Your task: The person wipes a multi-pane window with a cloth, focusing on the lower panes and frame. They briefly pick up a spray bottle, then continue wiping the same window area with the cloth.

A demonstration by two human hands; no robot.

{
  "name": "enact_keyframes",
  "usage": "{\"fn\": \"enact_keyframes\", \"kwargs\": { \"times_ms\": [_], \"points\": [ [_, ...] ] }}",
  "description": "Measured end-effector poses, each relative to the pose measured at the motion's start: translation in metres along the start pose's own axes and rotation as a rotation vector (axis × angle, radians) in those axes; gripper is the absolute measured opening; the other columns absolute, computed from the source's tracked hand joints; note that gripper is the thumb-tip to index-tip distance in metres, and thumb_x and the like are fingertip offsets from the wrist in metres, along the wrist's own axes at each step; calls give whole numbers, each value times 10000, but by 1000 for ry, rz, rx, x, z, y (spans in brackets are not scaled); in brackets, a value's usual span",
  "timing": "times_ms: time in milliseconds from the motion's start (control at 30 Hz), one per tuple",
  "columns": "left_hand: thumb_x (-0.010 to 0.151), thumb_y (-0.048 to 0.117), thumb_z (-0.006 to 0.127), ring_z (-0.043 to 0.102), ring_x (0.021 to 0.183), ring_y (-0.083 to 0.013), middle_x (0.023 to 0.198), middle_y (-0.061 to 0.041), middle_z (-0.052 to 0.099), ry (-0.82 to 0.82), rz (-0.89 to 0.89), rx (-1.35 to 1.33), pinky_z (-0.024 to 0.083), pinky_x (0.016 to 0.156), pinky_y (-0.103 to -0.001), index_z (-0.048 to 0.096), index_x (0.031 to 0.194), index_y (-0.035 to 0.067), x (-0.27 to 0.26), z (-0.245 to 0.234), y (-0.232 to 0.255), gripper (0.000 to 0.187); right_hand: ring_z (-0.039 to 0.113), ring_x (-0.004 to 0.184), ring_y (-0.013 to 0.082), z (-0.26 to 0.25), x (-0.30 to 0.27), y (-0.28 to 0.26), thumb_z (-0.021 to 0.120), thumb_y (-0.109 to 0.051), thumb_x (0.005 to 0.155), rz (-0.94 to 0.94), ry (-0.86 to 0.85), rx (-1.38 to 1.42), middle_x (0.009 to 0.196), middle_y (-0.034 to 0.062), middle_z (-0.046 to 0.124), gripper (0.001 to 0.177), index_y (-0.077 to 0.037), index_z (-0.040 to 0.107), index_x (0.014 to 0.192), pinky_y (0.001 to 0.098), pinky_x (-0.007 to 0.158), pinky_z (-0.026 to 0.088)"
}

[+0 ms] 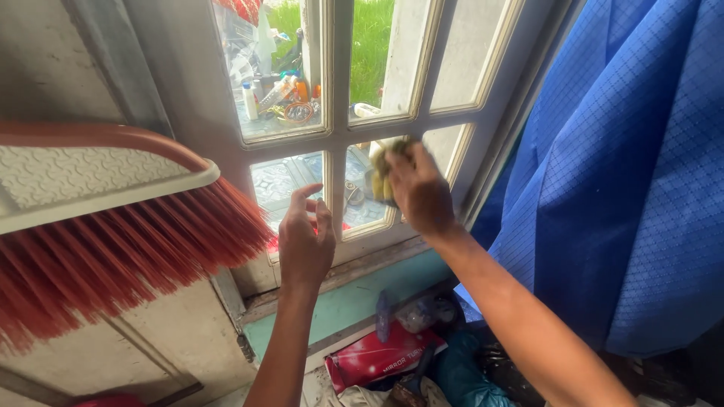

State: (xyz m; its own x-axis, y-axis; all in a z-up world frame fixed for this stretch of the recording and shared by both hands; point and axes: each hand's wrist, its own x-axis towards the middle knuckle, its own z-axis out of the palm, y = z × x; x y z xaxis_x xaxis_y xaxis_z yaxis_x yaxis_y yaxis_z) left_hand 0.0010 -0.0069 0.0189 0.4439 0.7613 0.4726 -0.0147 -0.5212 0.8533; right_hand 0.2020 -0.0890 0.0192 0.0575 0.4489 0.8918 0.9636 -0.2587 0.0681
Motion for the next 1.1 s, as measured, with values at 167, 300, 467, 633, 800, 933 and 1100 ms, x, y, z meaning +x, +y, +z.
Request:
{"fn": "enact_keyframes", "kwargs": {
  "times_ms": [167, 300, 467, 633, 800, 933, 1100],
  "points": [
    [1043, 155, 486, 744, 848, -395, 966, -238, 701, -11, 36, -13, 624, 734, -485, 601, 1325, 44, 1, 3, -2, 325, 614, 963, 438, 16, 11, -27, 630, -42, 979, 66, 221, 236, 1032, 154, 534, 119, -30, 663, 1092, 486, 814, 548],
    [1061, 141, 460, 734, 822, -413, 943, -249, 697, -12, 74, -35, 626, 757, -499, 580, 1336, -15, 4, 2, 9, 337, 644, 945, 337, 32, 3, -42, 616, -50, 1008, 43, 249, 355, 1074, 116, 546, 141, -40, 659, 1142, 413, 844, 567],
    [1054, 171, 478, 749, 798, -349, 914, -199, 689, -13, 66, 20, 625, 710, -453, 596, 1318, 52, 0, 12, -2, 313, 642, 924, 334, 60, -81, -24, 603, -94, 965, -121, 27, 149, 1050, 82, 524, 220, -127, 616, 1182, 435, 797, 580],
    [1048, 165, 480, 749, 796, -364, 899, -189, 685, -17, 47, 19, 622, 705, -455, 596, 1322, 65, 0, 13, -2, 314, 677, 840, 294, 50, -56, -36, 677, -139, 923, -88, 36, 159, 975, 35, 554, 112, -182, 681, 1026, 383, 763, 586],
    [1037, 151, 502, 745, 764, -403, 872, -202, 684, 20, 103, -2, 624, 650, -468, 605, 1298, 55, 5, 20, -9, 297, 636, 950, 347, 31, 17, -33, 628, -177, 1019, 97, 306, 263, 1080, 78, 504, 146, -124, 625, 1155, 439, 765, 573],
    [1029, 165, 502, 745, 766, -408, 874, -203, 681, 32, 123, 4, 622, 631, -473, 600, 1295, 80, 8, 22, -17, 295, 634, 927, 375, 41, -14, -38, 604, -152, 1042, 11, 233, 338, 1023, 100, 521, 96, -97, 640, 1112, 448, 773, 561],
    [1033, 137, 473, 749, 742, -352, 857, -160, 693, 20, 132, 15, 618, 624, -432, 606, 1294, 97, 8, 31, -29, 296, 681, 883, 325, 78, -97, -23, 649, -159, 965, -65, -8, 221, 996, 37, 548, 75, -162, 651, 1039, 420, 755, 584]
  ]
}}
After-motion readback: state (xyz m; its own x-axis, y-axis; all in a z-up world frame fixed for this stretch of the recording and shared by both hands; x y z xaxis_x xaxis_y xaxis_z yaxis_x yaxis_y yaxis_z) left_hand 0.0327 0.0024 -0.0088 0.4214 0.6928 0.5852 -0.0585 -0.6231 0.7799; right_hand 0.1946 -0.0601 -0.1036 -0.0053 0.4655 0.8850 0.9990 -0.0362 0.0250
